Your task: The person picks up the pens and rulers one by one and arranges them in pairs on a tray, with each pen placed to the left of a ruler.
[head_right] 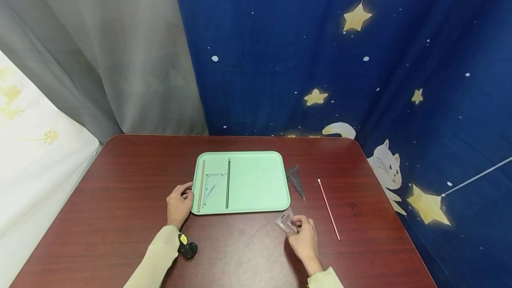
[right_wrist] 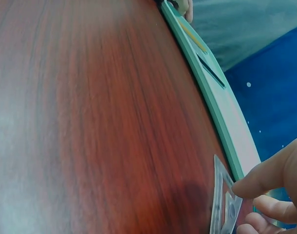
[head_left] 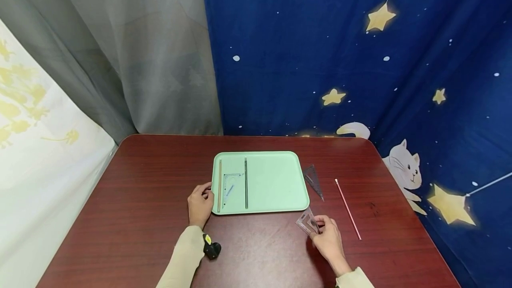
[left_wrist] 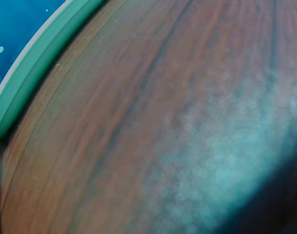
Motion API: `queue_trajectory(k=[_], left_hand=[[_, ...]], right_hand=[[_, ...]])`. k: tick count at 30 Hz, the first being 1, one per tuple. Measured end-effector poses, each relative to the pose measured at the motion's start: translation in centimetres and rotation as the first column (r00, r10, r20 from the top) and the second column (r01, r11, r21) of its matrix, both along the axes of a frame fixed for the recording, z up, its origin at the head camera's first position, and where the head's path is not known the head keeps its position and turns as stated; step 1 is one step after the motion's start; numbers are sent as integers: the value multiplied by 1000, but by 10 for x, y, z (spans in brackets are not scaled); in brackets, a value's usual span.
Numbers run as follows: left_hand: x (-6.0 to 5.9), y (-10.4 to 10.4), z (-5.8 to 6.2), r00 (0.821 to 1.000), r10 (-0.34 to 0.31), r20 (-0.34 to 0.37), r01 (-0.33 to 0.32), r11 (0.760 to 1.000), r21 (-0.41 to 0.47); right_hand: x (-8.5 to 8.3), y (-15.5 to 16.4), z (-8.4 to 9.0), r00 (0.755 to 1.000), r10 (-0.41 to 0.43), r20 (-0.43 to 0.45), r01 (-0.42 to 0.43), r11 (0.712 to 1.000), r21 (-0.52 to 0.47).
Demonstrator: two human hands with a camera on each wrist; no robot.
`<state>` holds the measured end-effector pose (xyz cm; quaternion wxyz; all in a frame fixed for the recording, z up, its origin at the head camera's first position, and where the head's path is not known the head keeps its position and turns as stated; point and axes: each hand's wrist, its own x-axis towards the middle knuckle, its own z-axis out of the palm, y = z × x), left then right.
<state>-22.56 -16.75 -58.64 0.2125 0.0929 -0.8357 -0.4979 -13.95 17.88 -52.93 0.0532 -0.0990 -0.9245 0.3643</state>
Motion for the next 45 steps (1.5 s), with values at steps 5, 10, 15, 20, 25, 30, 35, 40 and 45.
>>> queue_trajectory(k=[5, 10, 15, 20, 25, 30, 35, 40, 45], left_hand=[[1, 0, 2, 1000, -6, 2, 6, 1000, 3], [1, 0, 2, 1000, -10, 0, 10, 1000, 4], [0, 1, 0, 1000, -4, -5, 4, 1000, 8], [1, 1, 1, 1000, -16, 13, 15, 1000, 14], [1, 1, 4, 1000, -14, 22, 13, 1000, 27], [-1, 1, 2, 1000, -1, 20, 1, 1000, 21], [-2, 2, 2, 1000, -1, 19, 1, 1000, 22], [-1, 1, 3, 1000, -9, 21, 9, 1000, 16], [0, 0, 4, 999, -10, 33, 9, 1000, 13]], right_hand=[[2, 5, -3, 1000, 7, 2, -7, 1000, 22], [3, 7, -6, 1000, 20, 5, -20, 999, 41], [3, 9, -6, 1000, 21, 12, -22, 999, 50], [2, 9, -7, 1000, 23, 15, -24, 997, 70], [0, 8, -7, 999, 23, 25, -25, 996, 88], [1, 7, -5, 999, 19, 39, -22, 995, 101], [1, 7, -2, 999, 20, 49, -25, 993, 119], [-1, 6, -1, 996, 20, 88, -30, 993, 117], [-3, 4, 0, 993, 16, 115, -29, 993, 112]])
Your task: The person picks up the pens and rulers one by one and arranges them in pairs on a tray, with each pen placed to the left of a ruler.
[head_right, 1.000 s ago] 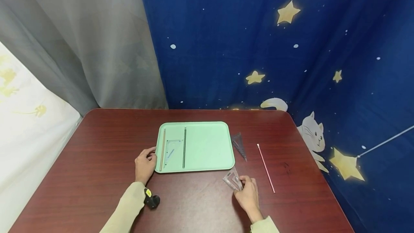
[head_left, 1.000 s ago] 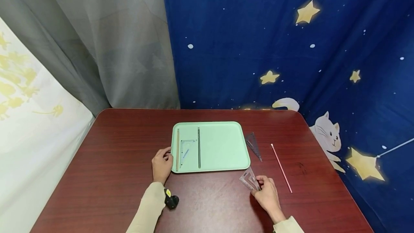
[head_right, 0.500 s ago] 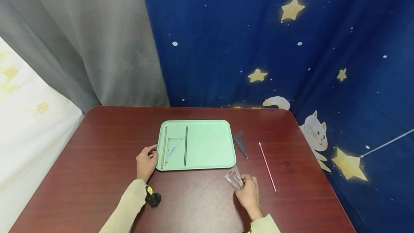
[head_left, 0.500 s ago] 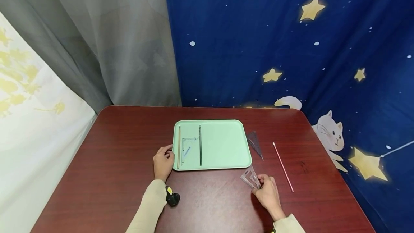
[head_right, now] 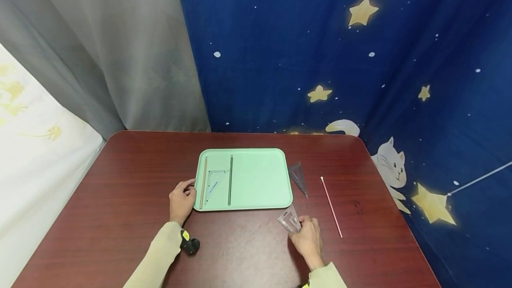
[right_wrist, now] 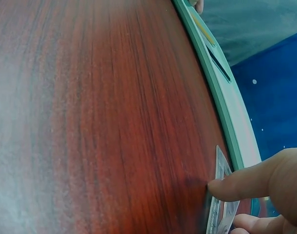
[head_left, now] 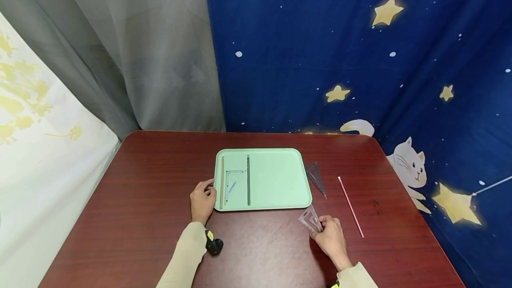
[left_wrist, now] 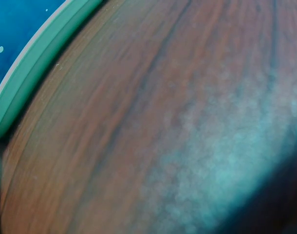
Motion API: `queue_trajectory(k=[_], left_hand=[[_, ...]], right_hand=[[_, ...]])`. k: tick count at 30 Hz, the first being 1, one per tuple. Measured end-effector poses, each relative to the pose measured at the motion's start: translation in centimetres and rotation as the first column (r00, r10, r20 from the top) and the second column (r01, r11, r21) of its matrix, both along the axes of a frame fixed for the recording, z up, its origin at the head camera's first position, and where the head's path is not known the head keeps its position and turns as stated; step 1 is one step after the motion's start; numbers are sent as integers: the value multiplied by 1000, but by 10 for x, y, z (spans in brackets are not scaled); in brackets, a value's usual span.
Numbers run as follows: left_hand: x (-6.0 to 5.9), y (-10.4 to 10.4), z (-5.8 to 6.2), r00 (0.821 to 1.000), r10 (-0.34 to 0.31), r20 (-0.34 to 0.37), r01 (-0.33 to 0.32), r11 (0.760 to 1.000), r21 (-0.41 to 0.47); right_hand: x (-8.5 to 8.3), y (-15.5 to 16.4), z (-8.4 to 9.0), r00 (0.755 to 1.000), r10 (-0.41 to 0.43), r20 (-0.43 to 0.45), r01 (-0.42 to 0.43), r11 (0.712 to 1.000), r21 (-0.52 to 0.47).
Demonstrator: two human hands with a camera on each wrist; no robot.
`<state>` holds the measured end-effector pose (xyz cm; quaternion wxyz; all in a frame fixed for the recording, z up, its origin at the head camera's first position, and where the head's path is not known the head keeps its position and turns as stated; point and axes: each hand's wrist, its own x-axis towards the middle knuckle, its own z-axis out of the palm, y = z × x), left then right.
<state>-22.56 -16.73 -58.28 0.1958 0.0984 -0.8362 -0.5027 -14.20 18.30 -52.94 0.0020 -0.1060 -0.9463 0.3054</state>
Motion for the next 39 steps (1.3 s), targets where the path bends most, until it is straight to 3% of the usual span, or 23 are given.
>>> queue_trajectory(k=[13, 28, 39], left_hand=[[-1, 1, 0, 1000, 3, -8, -3, 1000, 0], [3, 1, 2, 1000, -11, 5, 11, 1000, 7], [2, 1, 2, 1000, -4, 4, 4, 1000, 9]], right_hand=[[2, 0, 5, 999, 0, 53, -1, 1000, 9], [5, 10, 2, 998, 22, 56, -19, 998, -61], [5, 12, 3, 999, -39, 39, 45, 982, -183]])
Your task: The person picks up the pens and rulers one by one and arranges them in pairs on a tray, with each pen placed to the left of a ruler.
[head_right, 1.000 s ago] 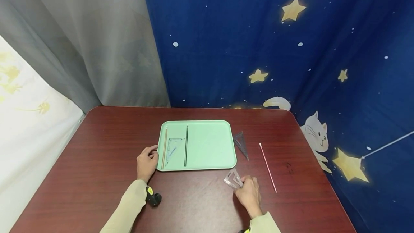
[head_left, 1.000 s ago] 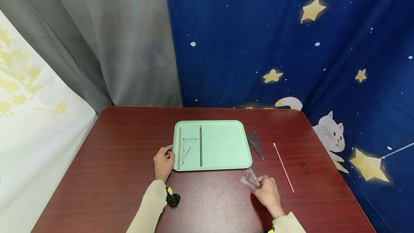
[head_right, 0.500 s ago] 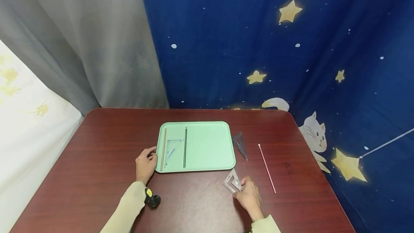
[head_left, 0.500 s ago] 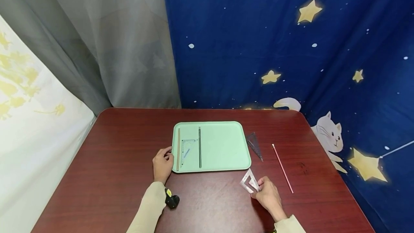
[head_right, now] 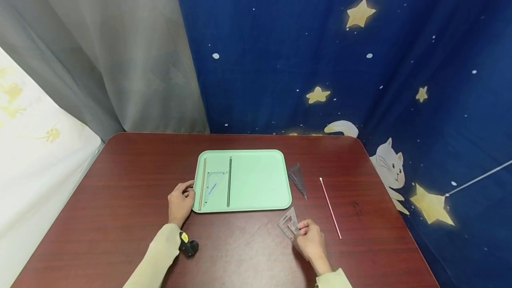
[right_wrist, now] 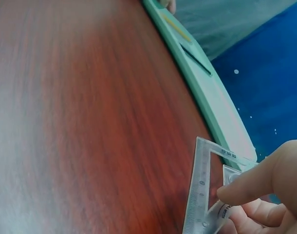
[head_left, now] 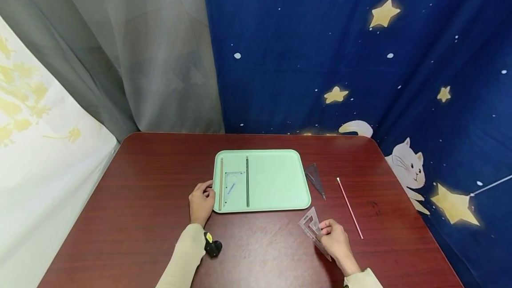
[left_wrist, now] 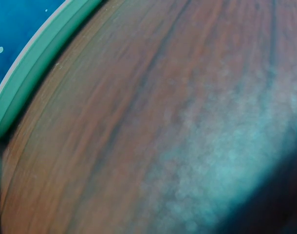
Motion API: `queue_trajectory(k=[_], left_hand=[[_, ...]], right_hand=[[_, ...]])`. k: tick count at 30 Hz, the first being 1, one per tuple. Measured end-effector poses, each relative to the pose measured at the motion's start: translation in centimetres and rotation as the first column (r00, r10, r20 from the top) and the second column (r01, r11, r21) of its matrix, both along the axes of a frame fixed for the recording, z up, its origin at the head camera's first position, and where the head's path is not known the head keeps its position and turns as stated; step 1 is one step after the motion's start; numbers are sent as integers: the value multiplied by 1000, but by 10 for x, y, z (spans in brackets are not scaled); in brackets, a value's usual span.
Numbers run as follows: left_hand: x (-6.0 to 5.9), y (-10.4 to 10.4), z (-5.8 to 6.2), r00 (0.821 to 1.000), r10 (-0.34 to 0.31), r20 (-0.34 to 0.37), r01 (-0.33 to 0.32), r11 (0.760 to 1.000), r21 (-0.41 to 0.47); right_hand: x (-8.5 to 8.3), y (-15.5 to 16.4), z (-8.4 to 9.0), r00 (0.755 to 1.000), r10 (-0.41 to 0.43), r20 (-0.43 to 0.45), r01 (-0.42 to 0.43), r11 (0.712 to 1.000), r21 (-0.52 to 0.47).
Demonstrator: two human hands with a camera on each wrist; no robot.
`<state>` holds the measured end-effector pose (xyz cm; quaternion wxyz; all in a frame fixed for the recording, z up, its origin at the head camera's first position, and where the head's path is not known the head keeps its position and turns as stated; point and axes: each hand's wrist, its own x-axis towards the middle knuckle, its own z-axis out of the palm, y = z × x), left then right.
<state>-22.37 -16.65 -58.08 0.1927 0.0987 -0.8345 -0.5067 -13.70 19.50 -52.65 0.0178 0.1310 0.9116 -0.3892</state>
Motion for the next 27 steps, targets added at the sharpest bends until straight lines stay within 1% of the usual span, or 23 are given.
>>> queue_trajectory(k=[3, 7, 10, 14, 21, 27], left_hand=[[-1, 1, 0, 1000, 5, 3, -5, 1000, -5], [-2, 1, -1, 1000, 8, -14, -8, 1000, -10], [-2, 0, 0, 1000, 9, -24, -9, 1000, -10], [-2, 0, -1, 1000, 13, -23, -14, 1000, -14], [-2, -1, -2, 999, 12, -33, -13, 1000, -16], [-2, 0, -3, 999, 6, -36, -6, 1000, -14]], right_hand=[[-2, 0, 0, 999, -27, 29, 30, 994, -102], [-4, -1, 0, 997, -50, 58, 63, 969, -238], [-5, -3, 0, 996, -58, 69, 76, 953, -294], [-6, -5, 1, 995, -64, 82, 88, 939, -332], [-8, -8, 3, 994, -62, 85, 88, 932, -352], [-9, -11, 5, 995, -64, 82, 91, 919, -383]])
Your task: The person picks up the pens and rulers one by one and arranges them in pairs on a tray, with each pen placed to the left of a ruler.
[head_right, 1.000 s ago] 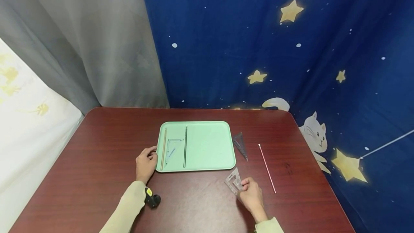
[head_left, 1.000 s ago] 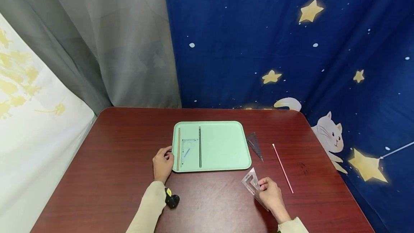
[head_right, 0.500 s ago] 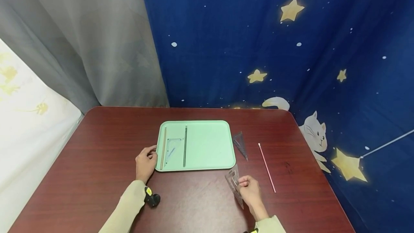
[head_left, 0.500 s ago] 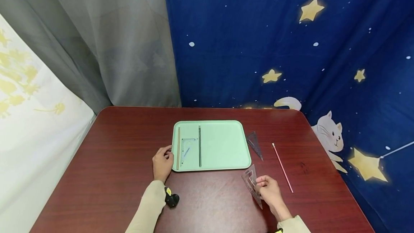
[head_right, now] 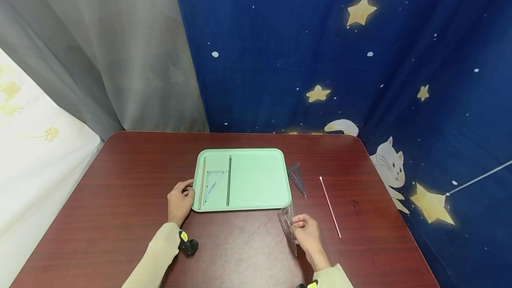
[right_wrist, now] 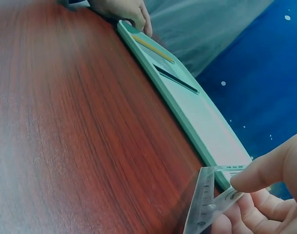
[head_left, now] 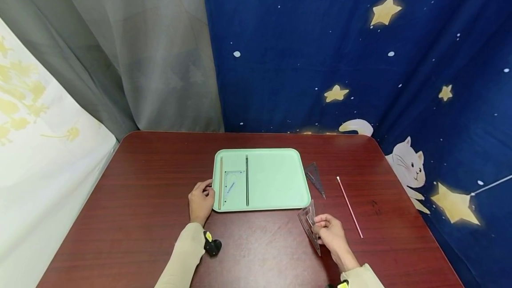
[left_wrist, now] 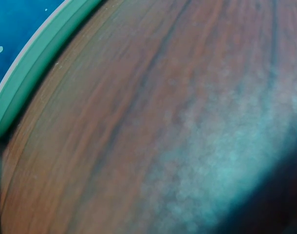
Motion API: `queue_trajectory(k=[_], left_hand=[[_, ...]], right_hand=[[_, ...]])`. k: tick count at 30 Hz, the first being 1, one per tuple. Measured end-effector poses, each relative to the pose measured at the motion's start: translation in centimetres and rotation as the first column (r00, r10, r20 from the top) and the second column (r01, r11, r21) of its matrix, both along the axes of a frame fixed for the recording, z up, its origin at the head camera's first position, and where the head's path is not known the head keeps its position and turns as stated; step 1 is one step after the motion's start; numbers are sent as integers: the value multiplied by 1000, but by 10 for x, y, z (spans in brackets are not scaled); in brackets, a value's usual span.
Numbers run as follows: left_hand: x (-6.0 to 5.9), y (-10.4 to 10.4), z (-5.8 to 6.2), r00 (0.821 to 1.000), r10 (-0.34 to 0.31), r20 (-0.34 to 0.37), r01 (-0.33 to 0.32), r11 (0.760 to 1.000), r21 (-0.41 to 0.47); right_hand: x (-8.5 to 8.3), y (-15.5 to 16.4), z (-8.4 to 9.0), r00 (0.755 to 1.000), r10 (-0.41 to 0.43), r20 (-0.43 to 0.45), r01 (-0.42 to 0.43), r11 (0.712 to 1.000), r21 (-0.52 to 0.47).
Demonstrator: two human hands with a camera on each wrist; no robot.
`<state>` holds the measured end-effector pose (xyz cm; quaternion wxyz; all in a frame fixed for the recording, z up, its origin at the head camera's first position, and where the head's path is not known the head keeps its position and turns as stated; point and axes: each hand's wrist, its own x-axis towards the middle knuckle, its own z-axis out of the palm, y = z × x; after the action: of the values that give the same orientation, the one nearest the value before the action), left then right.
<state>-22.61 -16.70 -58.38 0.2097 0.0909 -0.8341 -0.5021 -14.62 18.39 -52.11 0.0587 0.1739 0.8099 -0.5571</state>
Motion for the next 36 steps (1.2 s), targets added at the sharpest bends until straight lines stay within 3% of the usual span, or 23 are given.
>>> queue_trajectory(k=[14, 36], left_hand=[[0, 1, 0, 1000, -3, 20, 3, 1000, 19], [-1, 0, -1, 1000, -7, 3, 7, 1000, 7]], right_hand=[[-3, -10, -3, 998, -57, -1, 56, 990, -132], [-8, -29, 0, 999, -35, -25, 29, 972, -235]])
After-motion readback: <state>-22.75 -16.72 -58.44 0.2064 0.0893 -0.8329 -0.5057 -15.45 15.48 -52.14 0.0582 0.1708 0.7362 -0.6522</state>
